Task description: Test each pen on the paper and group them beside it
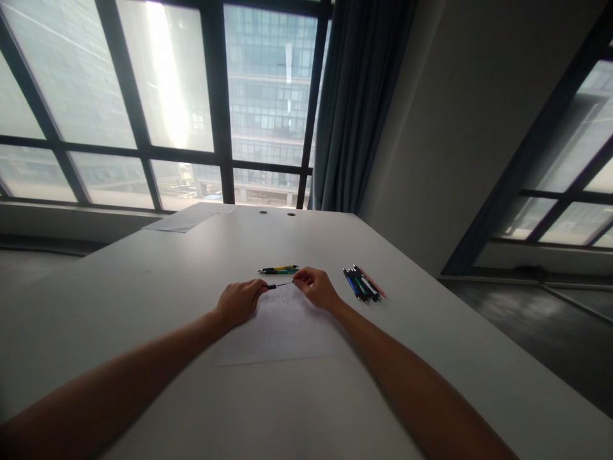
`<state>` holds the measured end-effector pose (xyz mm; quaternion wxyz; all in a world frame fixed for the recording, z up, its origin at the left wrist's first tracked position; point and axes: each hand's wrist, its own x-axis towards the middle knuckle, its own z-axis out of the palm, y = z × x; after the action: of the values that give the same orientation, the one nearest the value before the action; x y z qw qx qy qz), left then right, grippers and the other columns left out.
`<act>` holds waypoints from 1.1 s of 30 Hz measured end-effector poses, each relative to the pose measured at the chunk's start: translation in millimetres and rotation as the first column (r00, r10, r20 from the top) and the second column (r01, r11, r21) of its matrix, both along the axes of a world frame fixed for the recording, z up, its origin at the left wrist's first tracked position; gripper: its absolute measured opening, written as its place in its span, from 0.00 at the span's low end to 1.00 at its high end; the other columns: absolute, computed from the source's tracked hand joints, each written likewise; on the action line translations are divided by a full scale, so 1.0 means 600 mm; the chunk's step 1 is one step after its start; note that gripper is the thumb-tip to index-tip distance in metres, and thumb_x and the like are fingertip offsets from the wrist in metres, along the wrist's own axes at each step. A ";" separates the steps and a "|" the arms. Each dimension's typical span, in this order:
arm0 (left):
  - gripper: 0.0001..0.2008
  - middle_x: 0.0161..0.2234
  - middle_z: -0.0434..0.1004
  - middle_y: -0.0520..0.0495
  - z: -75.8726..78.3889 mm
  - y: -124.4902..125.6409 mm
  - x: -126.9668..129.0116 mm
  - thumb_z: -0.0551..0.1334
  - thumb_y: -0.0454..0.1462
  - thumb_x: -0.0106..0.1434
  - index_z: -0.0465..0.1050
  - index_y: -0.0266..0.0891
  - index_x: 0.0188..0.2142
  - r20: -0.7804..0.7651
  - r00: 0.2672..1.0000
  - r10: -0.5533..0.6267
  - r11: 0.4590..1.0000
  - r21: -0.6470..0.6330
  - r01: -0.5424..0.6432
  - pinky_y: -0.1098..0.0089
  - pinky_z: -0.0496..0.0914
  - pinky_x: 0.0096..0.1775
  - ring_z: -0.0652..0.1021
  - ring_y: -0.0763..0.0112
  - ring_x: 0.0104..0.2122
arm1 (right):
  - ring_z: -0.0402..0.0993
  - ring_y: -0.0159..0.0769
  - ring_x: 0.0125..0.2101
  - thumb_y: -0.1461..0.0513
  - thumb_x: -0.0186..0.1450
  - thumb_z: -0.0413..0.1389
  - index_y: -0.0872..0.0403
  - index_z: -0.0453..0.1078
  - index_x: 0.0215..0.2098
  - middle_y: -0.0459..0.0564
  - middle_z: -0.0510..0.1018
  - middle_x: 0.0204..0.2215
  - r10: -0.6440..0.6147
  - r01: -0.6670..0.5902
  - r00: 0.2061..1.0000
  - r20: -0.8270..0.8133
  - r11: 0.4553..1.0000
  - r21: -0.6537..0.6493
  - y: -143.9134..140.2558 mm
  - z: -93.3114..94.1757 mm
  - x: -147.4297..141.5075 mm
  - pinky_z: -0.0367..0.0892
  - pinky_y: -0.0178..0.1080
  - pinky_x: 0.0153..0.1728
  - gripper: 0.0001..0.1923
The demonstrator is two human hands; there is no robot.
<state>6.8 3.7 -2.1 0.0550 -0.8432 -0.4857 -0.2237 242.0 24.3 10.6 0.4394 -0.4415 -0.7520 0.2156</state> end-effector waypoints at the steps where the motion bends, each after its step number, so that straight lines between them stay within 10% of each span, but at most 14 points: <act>1: 0.14 0.41 0.81 0.47 0.000 0.000 0.000 0.49 0.42 0.71 0.71 0.42 0.44 -0.003 1.000 0.003 1.000 -0.006 -0.003 0.67 0.69 0.33 0.81 0.62 0.34 | 0.74 0.36 0.27 0.58 0.57 0.58 0.55 0.74 0.32 0.50 0.79 0.27 0.013 -0.014 0.999 -0.030 0.999 -0.031 0.003 -0.001 0.003 0.70 0.39 0.32 0.09; 33: 0.23 0.29 0.80 0.46 0.020 -0.020 0.007 0.50 0.52 0.66 0.74 0.40 0.29 -0.065 0.998 0.009 1.000 0.018 -0.007 0.69 0.62 0.29 0.78 0.62 0.28 | 0.72 0.33 0.26 0.61 0.58 0.60 0.56 0.73 0.29 0.49 0.78 0.26 0.178 -0.178 0.984 0.008 0.983 0.055 -0.049 0.008 -0.049 0.69 0.36 0.29 0.05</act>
<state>10.8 -8.6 10.2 0.0791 -0.8475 -0.4851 -0.2004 212.4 -5.0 15.3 0.4295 -0.3606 -0.7947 0.2324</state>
